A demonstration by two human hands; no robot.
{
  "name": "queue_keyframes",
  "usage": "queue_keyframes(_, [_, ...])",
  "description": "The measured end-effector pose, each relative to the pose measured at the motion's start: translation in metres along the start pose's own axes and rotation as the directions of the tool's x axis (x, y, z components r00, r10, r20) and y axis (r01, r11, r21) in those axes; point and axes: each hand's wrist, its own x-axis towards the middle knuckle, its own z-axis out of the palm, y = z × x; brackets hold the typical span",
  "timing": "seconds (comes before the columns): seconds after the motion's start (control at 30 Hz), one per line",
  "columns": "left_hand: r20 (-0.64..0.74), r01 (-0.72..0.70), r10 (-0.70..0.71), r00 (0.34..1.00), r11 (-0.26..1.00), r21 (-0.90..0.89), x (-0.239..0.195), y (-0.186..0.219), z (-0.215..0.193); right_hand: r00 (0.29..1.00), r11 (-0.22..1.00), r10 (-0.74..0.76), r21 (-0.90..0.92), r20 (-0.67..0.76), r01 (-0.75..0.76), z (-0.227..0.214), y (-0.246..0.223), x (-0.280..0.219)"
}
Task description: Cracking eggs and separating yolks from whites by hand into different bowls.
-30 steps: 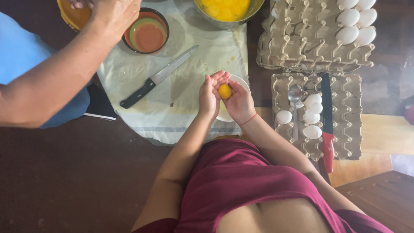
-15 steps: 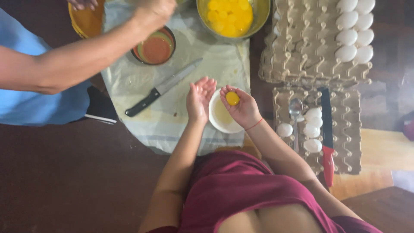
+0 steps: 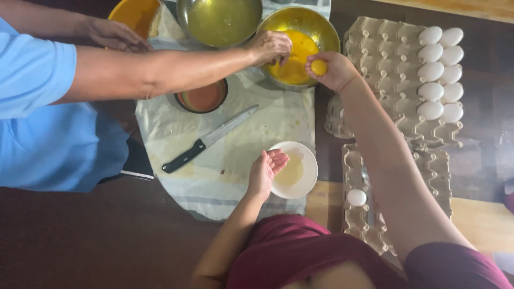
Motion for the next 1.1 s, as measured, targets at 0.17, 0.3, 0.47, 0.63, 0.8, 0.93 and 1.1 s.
queue_keyframes(0.17, [-0.004,0.009,-0.009,1.000,1.000,0.001,0.003,-0.010,-0.002,0.993,0.880,0.091,-0.461,-0.074,-0.115,0.016,-0.006,0.030])
queue_keyframes(0.3, [-0.018,0.030,-0.030,0.999,0.999,0.032,0.001,-0.015,-0.007,0.994,0.506,0.058,-0.856,-0.092,-0.109,0.029,0.003,0.050])
queue_keyframes(0.47, [-0.051,0.037,-0.034,0.998,0.997,0.065,-0.002,-0.004,-0.004,0.996,0.287,0.050,-0.955,-0.067,-0.079,0.034,0.010,0.044])
queue_keyframes(0.63, [-0.031,0.047,-0.045,0.999,0.996,0.073,-0.004,-0.002,0.000,0.784,-0.810,0.199,-0.352,0.588,0.469,-0.037,0.023,0.096])
queue_keyframes(0.8, [-0.046,0.078,-0.073,0.996,0.992,0.099,0.000,-0.007,0.006,0.931,0.500,-0.248,-0.788,0.268,0.359,-0.002,-0.004,-0.066])
queue_keyframes(0.93, [-0.088,0.065,-0.051,0.995,0.983,0.174,0.016,-0.031,-0.011,0.908,0.791,-0.303,-0.454,0.290,0.410,-0.048,0.070,-0.114])
queue_keyframes(1.1, [-0.162,-0.145,0.203,0.966,0.940,0.309,0.019,-0.024,-0.009,0.858,0.772,-0.151,-0.484,0.491,0.413,-0.095,0.204,-0.139])
